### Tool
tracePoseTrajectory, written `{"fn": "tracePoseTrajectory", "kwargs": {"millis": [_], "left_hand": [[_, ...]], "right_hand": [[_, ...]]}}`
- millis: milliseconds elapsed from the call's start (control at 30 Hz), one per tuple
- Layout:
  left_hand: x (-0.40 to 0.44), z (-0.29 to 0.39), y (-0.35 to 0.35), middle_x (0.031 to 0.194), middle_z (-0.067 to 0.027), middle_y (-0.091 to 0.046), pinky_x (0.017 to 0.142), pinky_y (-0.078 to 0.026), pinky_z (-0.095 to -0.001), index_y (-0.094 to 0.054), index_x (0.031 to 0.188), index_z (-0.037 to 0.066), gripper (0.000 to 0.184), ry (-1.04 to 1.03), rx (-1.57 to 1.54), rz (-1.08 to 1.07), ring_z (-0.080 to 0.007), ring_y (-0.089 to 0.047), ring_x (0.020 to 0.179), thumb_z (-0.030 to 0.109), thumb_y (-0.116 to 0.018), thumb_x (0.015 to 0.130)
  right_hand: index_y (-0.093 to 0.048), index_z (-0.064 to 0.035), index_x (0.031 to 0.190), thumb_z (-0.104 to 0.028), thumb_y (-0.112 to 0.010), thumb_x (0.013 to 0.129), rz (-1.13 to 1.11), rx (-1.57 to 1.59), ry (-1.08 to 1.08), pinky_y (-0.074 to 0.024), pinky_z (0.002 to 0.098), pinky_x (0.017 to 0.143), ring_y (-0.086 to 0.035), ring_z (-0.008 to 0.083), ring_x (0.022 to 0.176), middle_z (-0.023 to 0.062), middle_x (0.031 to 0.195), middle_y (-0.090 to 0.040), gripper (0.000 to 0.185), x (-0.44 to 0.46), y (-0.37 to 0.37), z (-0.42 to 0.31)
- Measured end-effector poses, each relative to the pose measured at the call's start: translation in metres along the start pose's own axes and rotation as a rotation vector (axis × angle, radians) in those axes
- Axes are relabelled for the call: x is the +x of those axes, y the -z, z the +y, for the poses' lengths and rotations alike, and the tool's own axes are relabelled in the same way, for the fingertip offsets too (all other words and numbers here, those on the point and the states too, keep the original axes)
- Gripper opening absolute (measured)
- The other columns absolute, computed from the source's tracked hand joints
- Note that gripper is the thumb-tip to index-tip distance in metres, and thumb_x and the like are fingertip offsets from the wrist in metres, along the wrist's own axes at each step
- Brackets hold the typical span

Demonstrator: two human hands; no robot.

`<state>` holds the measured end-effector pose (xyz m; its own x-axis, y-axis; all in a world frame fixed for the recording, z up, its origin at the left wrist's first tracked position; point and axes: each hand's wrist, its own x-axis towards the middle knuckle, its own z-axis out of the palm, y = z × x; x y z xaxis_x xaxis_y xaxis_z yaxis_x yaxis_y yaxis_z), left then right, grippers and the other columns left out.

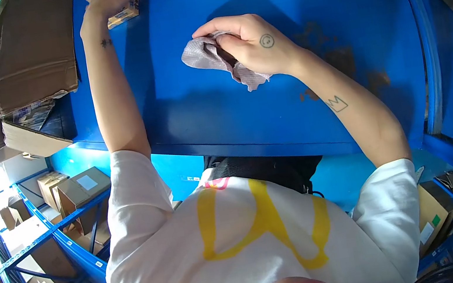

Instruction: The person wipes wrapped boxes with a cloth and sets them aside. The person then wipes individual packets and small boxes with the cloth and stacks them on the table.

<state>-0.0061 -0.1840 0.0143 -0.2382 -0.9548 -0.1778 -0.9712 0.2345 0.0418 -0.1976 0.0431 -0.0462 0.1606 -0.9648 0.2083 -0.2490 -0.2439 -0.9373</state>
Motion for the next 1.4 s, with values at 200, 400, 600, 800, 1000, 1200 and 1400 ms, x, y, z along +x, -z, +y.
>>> {"fn": "tracePoseTrajectory", "kwargs": {"millis": [200,400,600,800,1000,1200,1400], "left_hand": [[-0.006,-0.023,-0.001,0.151,-0.0127,-0.038,0.105,-0.045,-0.0515,-0.033,0.151,0.023,0.097,-0.328,0.368,0.106,-0.0376,-0.042,0.135,0.033,-0.081,0.068],[0.007,-0.032,0.005,0.154,-0.0079,-0.034,0.109,-0.042,-0.0531,-0.022,0.155,0.026,0.112,-0.544,0.233,0.028,-0.0384,-0.038,0.138,0.009,-0.077,0.059],[0.003,-0.025,0.016,0.155,-0.0089,-0.033,0.110,-0.041,-0.0541,-0.021,0.155,0.025,0.111,-0.519,0.261,-0.095,-0.0382,-0.037,0.140,0.002,-0.070,0.059],[0.008,-0.040,0.017,0.155,-0.0109,-0.034,0.111,-0.040,-0.0554,-0.023,0.155,0.021,0.109,-0.626,-0.014,-0.148,-0.0376,-0.036,0.141,0.003,-0.070,0.058],[0.021,-0.059,0.005,0.151,-0.0153,-0.039,0.111,-0.039,-0.0557,-0.026,0.153,0.017,0.106,-0.629,-0.004,-0.119,-0.0381,-0.040,0.138,0.007,-0.074,0.059],[0.020,-0.057,0.005,0.144,-0.0178,-0.045,0.110,-0.040,-0.0540,-0.031,0.150,0.012,0.102,-0.655,0.016,-0.100,-0.0400,-0.046,0.131,0.010,-0.076,0.059],[0.022,-0.051,0.006,0.140,-0.0177,-0.047,0.111,-0.039,-0.0537,-0.034,0.147,0.009,0.100,-0.587,-0.044,-0.158,-0.0412,-0.047,0.127,0.010,-0.078,0.057]], "right_hand": [[-0.070,-0.0051,0.115,0.000,-0.048,0.095,-0.035,0.015,-0.019,-0.0514,0.0193,0.054,-0.069,0.0196,0.070,0.0117,0.103,-0.072,0.030,0.000,0.002,-0.002],[-0.069,-0.0038,0.114,0.001,-0.048,0.094,-0.039,0.048,-0.051,-0.0488,0.0185,0.053,-0.066,0.0169,0.066,0.0115,0.100,-0.072,0.030,0.000,0.006,-0.003],[-0.070,-0.0006,0.111,0.000,-0.048,0.092,-0.006,0.083,-0.016,-0.0501,0.0241,0.045,-0.067,0.0189,0.059,0.0176,0.098,-0.073,0.029,0.000,0.005,-0.001],[-0.070,-0.0002,0.111,0.000,-0.048,0.092,-0.028,0.119,-0.023,-0.0501,0.0239,0.044,-0.067,0.0185,0.058,0.0177,0.098,-0.073,0.029,0.000,0.007,-0.002],[-0.069,0.0001,0.111,0.001,-0.047,0.092,-0.004,0.090,-0.003,-0.0497,0.0240,0.044,-0.067,0.0188,0.057,0.0178,0.095,-0.073,0.029,-0.002,0.005,0.002],[-0.069,0.0011,0.111,0.002,-0.046,0.091,-0.025,0.086,0.010,-0.0494,0.0240,0.043,-0.067,0.0195,0.055,0.0190,0.095,-0.072,0.030,-0.002,0.007,0.002],[-0.067,0.0035,0.112,0.003,-0.045,0.091,-0.060,0.162,-0.010,-0.0484,0.0236,0.040,-0.067,0.0199,0.052,0.0206,0.093,-0.071,0.031,-0.002,0.008,0.001]]}}
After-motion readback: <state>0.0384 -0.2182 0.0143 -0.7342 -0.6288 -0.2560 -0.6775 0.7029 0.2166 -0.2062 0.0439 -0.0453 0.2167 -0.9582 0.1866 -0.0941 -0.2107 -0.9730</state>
